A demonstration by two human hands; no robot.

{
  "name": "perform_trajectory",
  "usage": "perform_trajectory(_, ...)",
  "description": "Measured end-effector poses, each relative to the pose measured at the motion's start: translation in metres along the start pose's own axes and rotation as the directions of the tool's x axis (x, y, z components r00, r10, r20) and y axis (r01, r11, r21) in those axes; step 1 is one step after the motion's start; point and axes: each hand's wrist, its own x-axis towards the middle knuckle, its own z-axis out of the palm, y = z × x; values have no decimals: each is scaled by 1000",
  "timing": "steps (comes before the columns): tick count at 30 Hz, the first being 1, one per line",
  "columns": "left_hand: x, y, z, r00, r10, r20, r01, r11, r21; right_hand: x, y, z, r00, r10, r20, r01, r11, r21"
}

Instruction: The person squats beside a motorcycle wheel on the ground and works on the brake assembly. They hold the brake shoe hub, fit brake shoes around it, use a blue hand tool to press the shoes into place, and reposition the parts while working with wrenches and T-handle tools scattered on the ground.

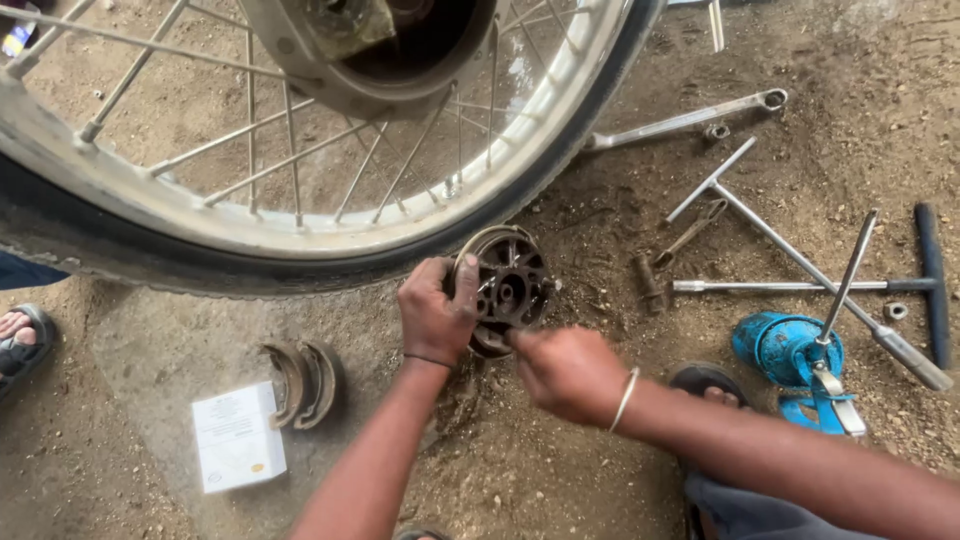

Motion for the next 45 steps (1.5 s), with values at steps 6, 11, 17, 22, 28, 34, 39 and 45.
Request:
perform_trajectory(6,-2,-11,1,996,52,-66,-53,999,-4,-7,29,17,989,-95,110,120,959,-256)
perform_trajectory(11,16,-10,6,983,-185,6,183,979,93,4,43,10,913,-387,-133,321,879,-354)
perform_trajectory(17,48,41,-9,969,-239,58,227,962,154,20,18,-69,918,-395,-34,326,802,-501)
perform_trajectory(22,61,53,-8,960,-266,92,252,957,143,30,18,-82,883,-467,-42,344,706,-619)
perform_trajectory(28,68,88,-16,860,-444,250,430,896,114,22,23,-78,968,-116,224,229,776,-588)
perform_trajectory(34,69,85,-5,940,-299,165,269,946,183,32,46,-76,960,-240,143,275,731,-624)
perform_trajectory(39,77,93,-8,941,-255,222,212,957,200,21,51,-68,910,-415,23,331,692,-642)
perform_trajectory(45,77,88,-2,943,-219,252,173,966,193,27,39,-98,946,-310,94,298,717,-630)
